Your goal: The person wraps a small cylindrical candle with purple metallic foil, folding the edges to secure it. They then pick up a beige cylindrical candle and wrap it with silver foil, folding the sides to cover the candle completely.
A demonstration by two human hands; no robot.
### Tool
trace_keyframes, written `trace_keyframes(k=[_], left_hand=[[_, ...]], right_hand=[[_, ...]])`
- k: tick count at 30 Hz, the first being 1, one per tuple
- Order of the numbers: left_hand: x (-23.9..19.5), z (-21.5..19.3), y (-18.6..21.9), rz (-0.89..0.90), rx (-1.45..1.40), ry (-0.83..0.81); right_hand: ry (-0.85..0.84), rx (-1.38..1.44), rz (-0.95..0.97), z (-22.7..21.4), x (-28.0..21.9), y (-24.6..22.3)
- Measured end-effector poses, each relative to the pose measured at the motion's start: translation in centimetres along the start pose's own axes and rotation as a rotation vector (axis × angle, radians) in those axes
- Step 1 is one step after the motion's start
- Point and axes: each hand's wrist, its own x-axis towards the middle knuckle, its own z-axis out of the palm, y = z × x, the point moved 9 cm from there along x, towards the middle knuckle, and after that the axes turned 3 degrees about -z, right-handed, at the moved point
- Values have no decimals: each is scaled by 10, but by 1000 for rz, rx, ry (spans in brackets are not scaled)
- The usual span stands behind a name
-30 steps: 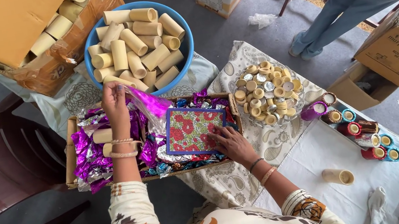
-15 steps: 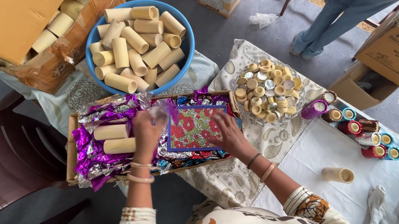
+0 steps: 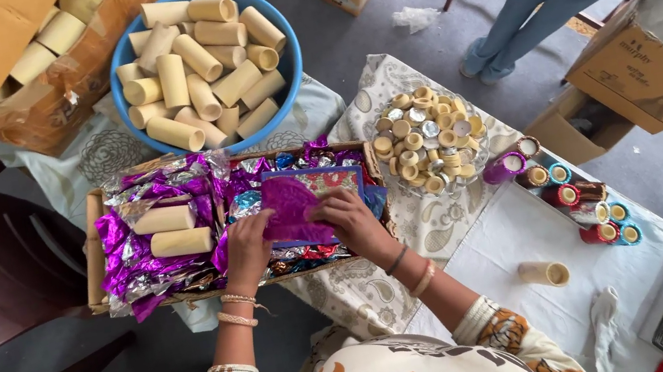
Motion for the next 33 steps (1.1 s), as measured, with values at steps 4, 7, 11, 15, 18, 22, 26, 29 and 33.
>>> trace_keyframes(k=[4,7,11,15,18,22,26,29,33], left_hand=[[-15,10,-36,-38,46,49],[-19,18,-51,-69,49,62],[-17,20,-51,-60,22,54],[-19,26,-64,-132,5,33],[-10,4,-44,-143,-90,97],[-11,-9,-47,-195,-100,220],[-15,-37,-41,-242,-172,435],[-10,-28,-19,-238,-330,379],[-3,42,64,-125,-866,-141]], right_hand=[[-60,-24,-147,-2,-29,-12],[-123,-26,-133,0,-51,-16],[-108,50,-34,-7,-66,-15],[-78,130,24,-13,-76,-13],[-27,215,38,-9,-89,1],[30,543,193,4,-127,40],[236,897,540,2,-185,94],[454,853,648,-18,-220,114],[718,592,842,-60,-270,126]])
